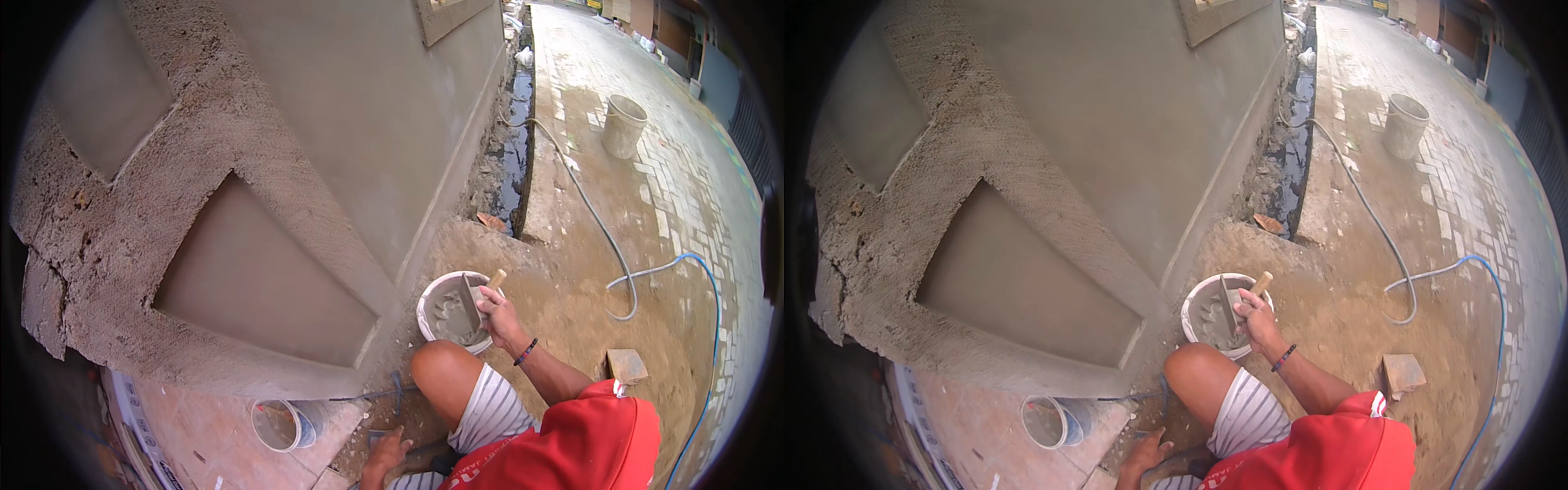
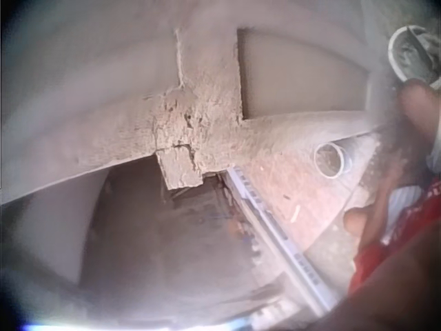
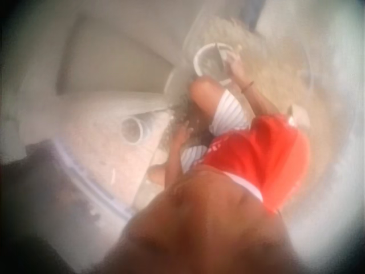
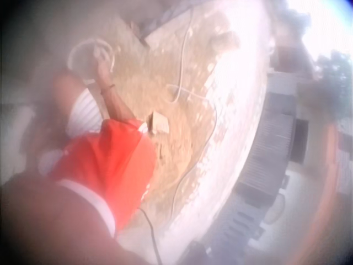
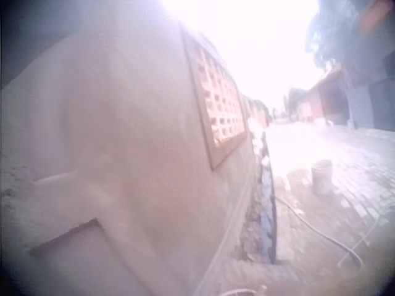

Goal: The person uses a trowel to apply and smooth cement plaster onto a recessed rectangular section of an exterior wall. The person repeatedly scoops plaster from a bucket and spreads it evenly across the surface.

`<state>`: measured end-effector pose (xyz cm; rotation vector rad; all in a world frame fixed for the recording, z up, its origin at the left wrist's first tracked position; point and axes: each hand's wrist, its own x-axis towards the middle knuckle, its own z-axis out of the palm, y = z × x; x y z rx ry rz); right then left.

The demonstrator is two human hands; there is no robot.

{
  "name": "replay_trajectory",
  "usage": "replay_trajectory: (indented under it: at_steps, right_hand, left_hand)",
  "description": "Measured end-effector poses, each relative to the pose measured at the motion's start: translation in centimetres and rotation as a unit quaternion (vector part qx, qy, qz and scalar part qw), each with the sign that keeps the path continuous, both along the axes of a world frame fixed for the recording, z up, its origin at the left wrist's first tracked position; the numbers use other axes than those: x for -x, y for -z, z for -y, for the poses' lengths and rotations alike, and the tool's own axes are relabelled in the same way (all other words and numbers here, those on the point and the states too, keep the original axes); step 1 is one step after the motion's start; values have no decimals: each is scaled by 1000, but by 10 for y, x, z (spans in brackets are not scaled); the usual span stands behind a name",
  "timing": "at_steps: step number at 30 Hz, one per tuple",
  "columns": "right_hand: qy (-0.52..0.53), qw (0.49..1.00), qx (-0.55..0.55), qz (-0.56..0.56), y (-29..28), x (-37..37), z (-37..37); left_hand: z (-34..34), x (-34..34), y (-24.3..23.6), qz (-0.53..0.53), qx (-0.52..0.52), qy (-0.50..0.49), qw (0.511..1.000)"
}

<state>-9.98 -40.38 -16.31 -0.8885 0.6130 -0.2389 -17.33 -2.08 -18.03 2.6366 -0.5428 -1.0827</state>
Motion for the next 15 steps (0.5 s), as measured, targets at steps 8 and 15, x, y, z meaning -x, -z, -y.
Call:
replay_trajectory:
  at_steps: [8,15]
  right_hand:
    - [-8,1000,9,16,18,8,10]
    - [21,1000,-17,-12,21,6,11]
  left_hand:
    - [-27,0,47,-36,-5,-5,999]
    - [-22,-2,34,-28,11,47,998]
